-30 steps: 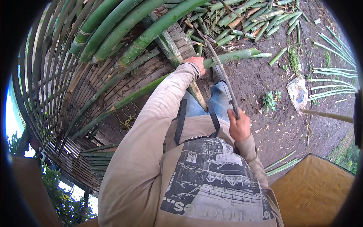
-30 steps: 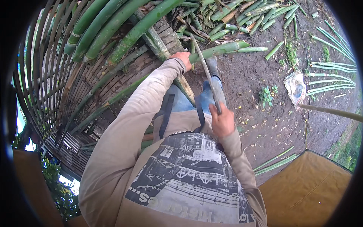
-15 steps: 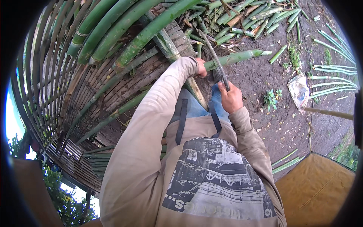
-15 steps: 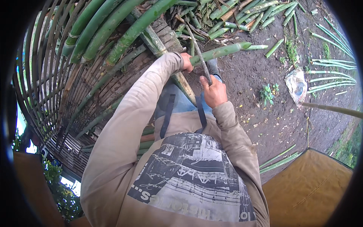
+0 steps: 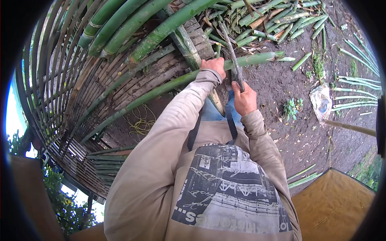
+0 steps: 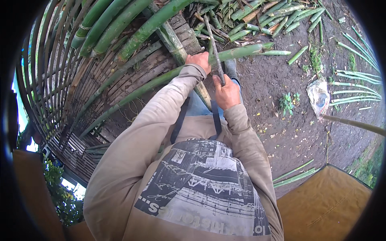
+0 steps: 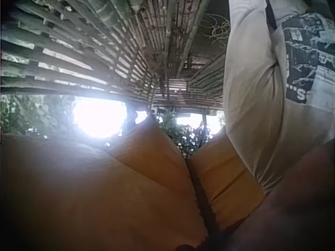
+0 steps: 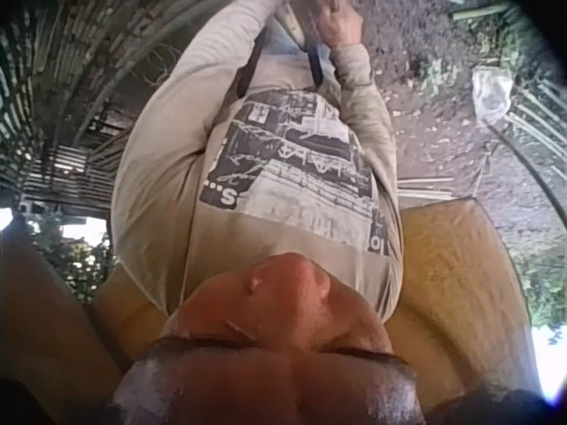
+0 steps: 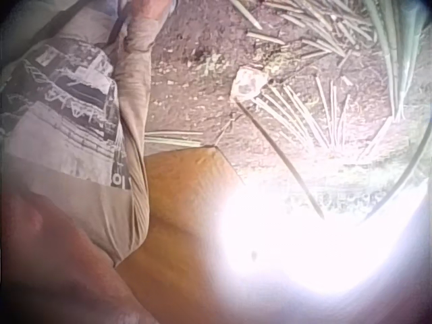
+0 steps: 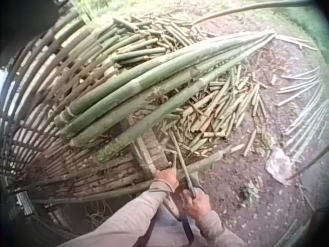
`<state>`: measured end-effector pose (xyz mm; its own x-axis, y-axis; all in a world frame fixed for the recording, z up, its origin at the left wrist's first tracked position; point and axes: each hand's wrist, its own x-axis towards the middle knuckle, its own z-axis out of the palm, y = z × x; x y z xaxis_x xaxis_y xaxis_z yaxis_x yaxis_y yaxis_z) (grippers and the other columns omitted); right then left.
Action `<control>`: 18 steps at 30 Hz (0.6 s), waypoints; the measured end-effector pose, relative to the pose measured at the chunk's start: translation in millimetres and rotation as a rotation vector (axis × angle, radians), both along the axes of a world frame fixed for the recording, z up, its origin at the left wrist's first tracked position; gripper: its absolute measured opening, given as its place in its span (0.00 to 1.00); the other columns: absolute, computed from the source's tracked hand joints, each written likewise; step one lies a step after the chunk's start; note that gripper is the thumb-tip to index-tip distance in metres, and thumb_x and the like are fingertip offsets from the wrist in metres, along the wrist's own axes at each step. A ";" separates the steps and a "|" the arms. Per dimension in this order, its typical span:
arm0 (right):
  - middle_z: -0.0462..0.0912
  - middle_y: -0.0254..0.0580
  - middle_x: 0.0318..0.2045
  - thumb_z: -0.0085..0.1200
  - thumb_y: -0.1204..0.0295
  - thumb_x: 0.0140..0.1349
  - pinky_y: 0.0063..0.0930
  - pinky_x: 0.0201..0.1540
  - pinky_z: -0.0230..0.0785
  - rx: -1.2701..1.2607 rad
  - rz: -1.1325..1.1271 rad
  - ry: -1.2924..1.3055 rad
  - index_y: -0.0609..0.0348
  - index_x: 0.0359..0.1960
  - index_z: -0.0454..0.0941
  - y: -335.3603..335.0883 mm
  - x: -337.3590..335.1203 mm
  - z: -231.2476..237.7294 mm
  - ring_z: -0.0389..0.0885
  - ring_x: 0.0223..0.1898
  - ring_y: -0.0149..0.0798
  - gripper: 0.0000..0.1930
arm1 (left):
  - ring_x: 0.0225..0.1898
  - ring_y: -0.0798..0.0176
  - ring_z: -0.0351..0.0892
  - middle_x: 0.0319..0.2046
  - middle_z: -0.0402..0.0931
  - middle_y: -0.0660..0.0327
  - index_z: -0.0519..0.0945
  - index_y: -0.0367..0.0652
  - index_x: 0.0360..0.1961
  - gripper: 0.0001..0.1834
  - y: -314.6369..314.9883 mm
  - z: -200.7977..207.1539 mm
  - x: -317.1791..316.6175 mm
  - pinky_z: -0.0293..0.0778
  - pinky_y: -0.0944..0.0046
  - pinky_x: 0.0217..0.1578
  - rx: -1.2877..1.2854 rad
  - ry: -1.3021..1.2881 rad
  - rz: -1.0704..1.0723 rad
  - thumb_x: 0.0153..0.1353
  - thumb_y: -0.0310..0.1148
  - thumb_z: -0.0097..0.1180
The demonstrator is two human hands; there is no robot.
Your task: The person cuts a bamboo pole with a hand saw, moves it aside, and then cuts another pole on a bamboo frame.
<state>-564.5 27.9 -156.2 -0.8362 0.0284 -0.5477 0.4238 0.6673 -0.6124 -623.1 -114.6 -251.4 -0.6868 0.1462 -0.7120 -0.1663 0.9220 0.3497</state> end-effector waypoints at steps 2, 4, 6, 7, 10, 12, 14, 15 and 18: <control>0.77 0.59 0.24 0.49 0.52 0.65 0.50 0.31 0.66 -0.011 0.021 0.003 0.60 0.32 0.74 7.7 -3.7 -9.1 0.76 0.31 0.64 0.21 | 0.50 0.46 0.78 0.45 0.80 0.48 0.78 0.45 0.44 0.18 -7.7 7.3 -21.1 0.69 0.50 0.54 0.085 -0.146 -0.028 0.49 0.35 0.54; 0.77 0.60 0.23 0.49 0.53 0.66 0.49 0.31 0.66 -0.032 0.016 -0.037 0.60 0.31 0.74 6.4 -9.9 -0.4 0.76 0.31 0.64 0.20 | 0.49 0.44 0.78 0.43 0.79 0.46 0.77 0.42 0.48 0.25 -10.3 -8.8 -20.3 0.73 0.53 0.52 0.100 -0.131 -0.051 0.47 0.39 0.58; 0.76 0.60 0.22 0.50 0.54 0.66 0.49 0.30 0.65 -0.013 0.001 -0.015 0.61 0.31 0.74 9.1 -4.9 19.2 0.76 0.30 0.64 0.19 | 0.48 0.45 0.78 0.44 0.79 0.46 0.77 0.42 0.49 0.26 -10.1 -16.8 -25.2 0.73 0.53 0.52 0.113 -0.155 -0.082 0.46 0.39 0.57; 0.76 0.60 0.22 0.50 0.56 0.66 0.48 0.29 0.65 -0.001 -0.004 0.007 0.61 0.30 0.74 11.2 1.2 32.2 0.76 0.29 0.64 0.18 | 0.48 0.45 0.78 0.45 0.78 0.45 0.77 0.41 0.49 0.27 -10.3 -16.5 -28.3 0.73 0.54 0.52 0.120 -0.179 -0.102 0.46 0.39 0.57; 0.74 0.58 0.20 0.53 0.63 0.65 0.44 0.24 0.64 0.021 0.029 -0.071 0.63 0.29 0.73 25.8 51.3 101.5 0.74 0.22 0.61 0.14 | 0.50 0.45 0.77 0.47 0.78 0.47 0.79 0.43 0.47 0.22 -21.6 -24.1 -27.2 0.72 0.53 0.54 0.145 -0.180 -0.112 0.49 0.35 0.52; 0.73 0.57 0.19 0.53 0.65 0.64 0.43 0.25 0.65 0.021 0.039 -0.110 0.62 0.29 0.73 28.3 63.0 122.1 0.74 0.22 0.60 0.13 | 0.50 0.44 0.77 0.47 0.78 0.46 0.79 0.43 0.47 0.22 -21.7 -23.2 -26.6 0.72 0.53 0.54 0.128 -0.179 -0.123 0.49 0.35 0.52; 0.74 0.57 0.19 0.53 0.64 0.64 0.43 0.26 0.66 0.003 -0.046 -0.027 0.62 0.29 0.73 19.4 58.3 115.0 0.75 0.23 0.59 0.13 | 0.50 0.44 0.77 0.47 0.78 0.46 0.79 0.43 0.48 0.23 -22.9 -28.0 -23.0 0.72 0.52 0.53 0.125 -0.158 -0.090 0.49 0.36 0.52; 0.76 0.58 0.22 0.52 0.61 0.65 0.46 0.29 0.67 0.056 0.014 -0.048 0.62 0.30 0.74 16.2 43.7 76.1 0.77 0.26 0.60 0.15 | 0.50 0.44 0.77 0.47 0.78 0.46 0.79 0.43 0.48 0.23 -19.4 -22.9 -22.4 0.72 0.52 0.53 0.135 -0.162 -0.094 0.49 0.36 0.52; 0.77 0.60 0.25 0.49 0.57 0.66 0.51 0.32 0.66 0.133 0.042 0.069 0.61 0.31 0.74 -5.0 -29.0 -11.0 0.76 0.31 0.65 0.17 | 0.47 0.44 0.79 0.42 0.79 0.45 0.79 0.42 0.44 0.23 -6.4 -7.7 -26.6 0.74 0.53 0.51 0.164 -0.143 -0.096 0.45 0.39 0.58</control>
<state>-593.5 22.9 -167.2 -0.8738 0.0613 -0.4824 0.3539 0.7605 -0.5445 -649.7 -121.0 -259.1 -0.5578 0.3277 -0.7626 -0.1395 0.8686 0.4754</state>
